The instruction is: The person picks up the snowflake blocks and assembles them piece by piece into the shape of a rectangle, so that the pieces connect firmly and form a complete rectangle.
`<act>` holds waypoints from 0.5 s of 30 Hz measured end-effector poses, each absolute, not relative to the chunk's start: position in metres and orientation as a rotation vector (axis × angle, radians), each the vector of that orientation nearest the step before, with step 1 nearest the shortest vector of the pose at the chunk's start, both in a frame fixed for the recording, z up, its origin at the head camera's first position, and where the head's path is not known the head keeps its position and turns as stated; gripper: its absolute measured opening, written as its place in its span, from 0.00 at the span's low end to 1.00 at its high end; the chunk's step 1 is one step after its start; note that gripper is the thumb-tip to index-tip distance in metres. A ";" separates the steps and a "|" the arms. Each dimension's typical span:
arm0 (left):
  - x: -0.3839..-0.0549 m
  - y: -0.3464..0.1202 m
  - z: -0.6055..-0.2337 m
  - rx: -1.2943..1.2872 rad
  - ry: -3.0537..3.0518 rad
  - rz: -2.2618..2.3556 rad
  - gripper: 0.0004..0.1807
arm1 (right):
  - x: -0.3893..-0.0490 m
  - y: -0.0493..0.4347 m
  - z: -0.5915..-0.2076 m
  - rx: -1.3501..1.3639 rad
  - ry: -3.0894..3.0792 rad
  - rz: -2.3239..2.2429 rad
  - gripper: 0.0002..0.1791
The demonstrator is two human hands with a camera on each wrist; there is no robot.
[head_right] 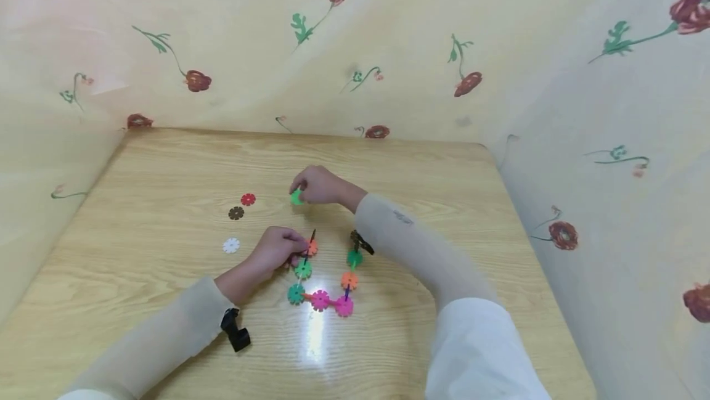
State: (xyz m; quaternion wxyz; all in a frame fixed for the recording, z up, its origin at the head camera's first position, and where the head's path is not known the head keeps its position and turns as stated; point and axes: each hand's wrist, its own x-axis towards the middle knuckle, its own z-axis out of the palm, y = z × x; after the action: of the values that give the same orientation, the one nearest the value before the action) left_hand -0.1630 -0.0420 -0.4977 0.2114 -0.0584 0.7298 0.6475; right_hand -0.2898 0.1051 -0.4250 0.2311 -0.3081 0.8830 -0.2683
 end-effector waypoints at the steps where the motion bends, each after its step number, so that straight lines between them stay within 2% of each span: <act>1: -0.162 -0.042 -0.497 -0.167 2.032 1.794 0.04 | -0.287 0.114 -0.425 -0.800 2.421 -0.788 0.14; 8: -0.161 -0.044 -0.495 -0.171 2.074 1.754 0.04 | -0.262 0.156 -0.433 -0.459 2.332 -1.115 0.08; 15: -0.161 -0.042 -0.497 -0.160 2.058 1.749 0.03 | -0.247 0.162 -0.454 -0.372 2.235 -1.197 0.06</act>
State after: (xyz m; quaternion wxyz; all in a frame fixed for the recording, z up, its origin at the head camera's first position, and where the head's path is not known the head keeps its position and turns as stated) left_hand -0.1609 -0.0425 -0.4974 0.2161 -0.0578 0.7427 0.6312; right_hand -0.2472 0.1618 -0.4540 0.2853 -0.1391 0.8360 -0.4477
